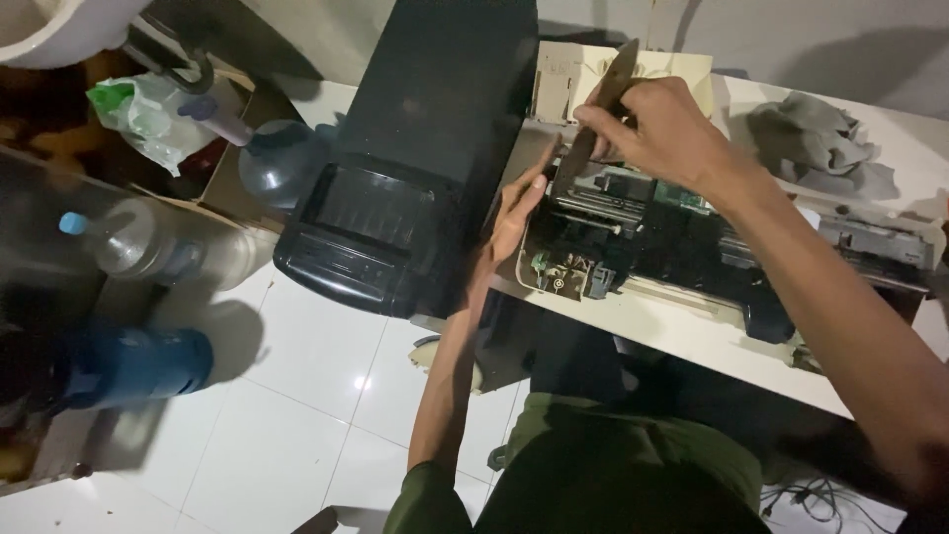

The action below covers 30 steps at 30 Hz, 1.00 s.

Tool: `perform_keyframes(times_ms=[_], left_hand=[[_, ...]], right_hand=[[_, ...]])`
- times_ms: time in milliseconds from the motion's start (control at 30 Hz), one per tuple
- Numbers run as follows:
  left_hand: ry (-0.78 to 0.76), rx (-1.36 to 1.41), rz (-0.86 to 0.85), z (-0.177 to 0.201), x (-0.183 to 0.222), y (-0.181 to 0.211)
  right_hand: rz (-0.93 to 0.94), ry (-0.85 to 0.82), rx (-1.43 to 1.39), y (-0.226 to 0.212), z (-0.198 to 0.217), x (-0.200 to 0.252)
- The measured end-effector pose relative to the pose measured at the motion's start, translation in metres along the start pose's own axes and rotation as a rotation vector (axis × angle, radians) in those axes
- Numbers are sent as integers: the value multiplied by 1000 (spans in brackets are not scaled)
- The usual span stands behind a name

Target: Inspecting and cleaning the internal components of a disassembled printer using a magnifying glass, brush, and cloth.

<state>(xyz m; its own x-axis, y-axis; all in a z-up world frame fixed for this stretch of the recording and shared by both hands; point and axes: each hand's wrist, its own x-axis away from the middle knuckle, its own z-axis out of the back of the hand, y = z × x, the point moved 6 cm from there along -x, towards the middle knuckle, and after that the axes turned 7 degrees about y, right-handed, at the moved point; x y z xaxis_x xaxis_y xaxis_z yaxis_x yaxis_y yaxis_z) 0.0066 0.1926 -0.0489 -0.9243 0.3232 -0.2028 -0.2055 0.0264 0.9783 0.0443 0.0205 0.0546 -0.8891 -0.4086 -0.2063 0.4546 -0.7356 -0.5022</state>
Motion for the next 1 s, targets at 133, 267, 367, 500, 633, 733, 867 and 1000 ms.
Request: perform_keyframes(times_ms=[133,267,367,500,633,733,867,1000], left_hand=[[-35,50,-30,-5,4,11],[-13,-35,3,-4,3,29],[-16,12,-74,-5,2,22],[-35,-21,-82,-4,3,26],[-16,-41,-64,-4,1,23],[-23,-22,-58,-4,1,19],[-52,68,-115,-4,1,9],[-32,-57,-55,-2,3,24]], right_hand=[[5,-108,-113,1,1,6],[-163,-343,33,18,6,15],[-206,-397,116,15,23,22],[-266,-413,50,14,22,26],[-202,-325,-20,-2,3,19],[-99,-206,-165,-22,5,14],[-190,-186,-110,17,-3,20],[-204,-278,106,-11,28,26]])
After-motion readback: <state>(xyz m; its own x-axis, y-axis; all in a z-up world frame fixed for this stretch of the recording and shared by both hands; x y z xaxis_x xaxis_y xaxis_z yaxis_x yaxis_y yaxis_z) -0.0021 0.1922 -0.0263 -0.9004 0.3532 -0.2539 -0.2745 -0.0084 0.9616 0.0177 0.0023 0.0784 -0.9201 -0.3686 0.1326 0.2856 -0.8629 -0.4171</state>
